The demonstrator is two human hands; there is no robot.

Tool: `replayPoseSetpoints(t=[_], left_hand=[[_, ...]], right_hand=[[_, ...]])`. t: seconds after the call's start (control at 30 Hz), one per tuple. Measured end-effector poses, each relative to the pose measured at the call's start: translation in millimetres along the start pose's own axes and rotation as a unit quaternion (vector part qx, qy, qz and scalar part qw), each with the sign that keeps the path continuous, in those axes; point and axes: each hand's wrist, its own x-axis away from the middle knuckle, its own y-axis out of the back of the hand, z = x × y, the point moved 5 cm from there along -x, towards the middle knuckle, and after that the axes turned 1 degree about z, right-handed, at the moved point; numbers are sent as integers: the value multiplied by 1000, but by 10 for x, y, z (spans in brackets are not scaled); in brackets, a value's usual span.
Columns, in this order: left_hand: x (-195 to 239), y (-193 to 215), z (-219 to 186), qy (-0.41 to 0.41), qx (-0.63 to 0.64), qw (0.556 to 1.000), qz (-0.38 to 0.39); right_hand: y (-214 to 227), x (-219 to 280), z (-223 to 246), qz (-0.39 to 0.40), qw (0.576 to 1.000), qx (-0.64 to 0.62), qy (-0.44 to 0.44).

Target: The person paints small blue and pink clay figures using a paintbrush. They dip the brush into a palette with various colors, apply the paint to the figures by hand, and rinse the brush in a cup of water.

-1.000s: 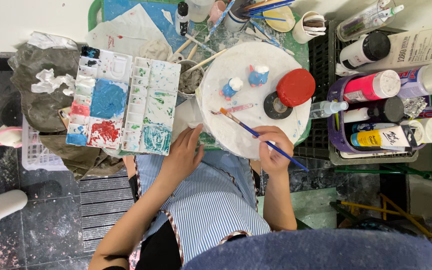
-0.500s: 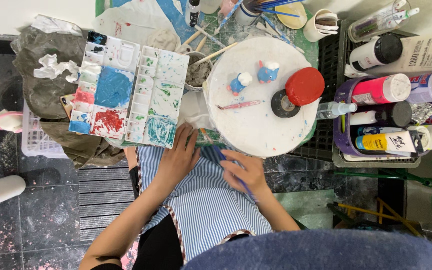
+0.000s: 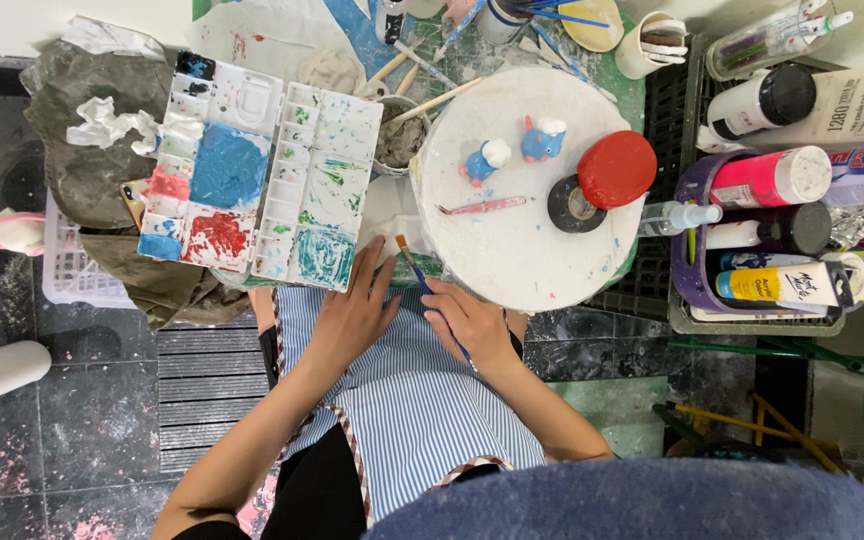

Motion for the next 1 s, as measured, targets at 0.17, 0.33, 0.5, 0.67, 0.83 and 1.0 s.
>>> replayPoseSetpoints(t=[0.17, 0.33, 0.5, 0.67, 0.83, 1.0], left_hand=[[-60, 11, -10, 2, -6, 1000, -11], [-37, -11, -6, -6, -28, 1000, -9], [-20, -44, 12, -3, -19, 1000, -10], [1, -49, 59, -1, 13, 1000, 6], [1, -13, 65, 3, 18, 1000, 1], [14, -32, 90, 10, 57, 998, -19]], right_hand=[[161, 5, -16, -25, 997, -39, -55], [229, 12, -142, -88, 944, -232, -216], [100, -90, -63, -124, 956, -125, -233], [44, -167, -8, -67, 986, -21, -153], [293, -221, -69, -66, 972, -142, -177], [215, -561, -158, -77, 916, -361, -160]])
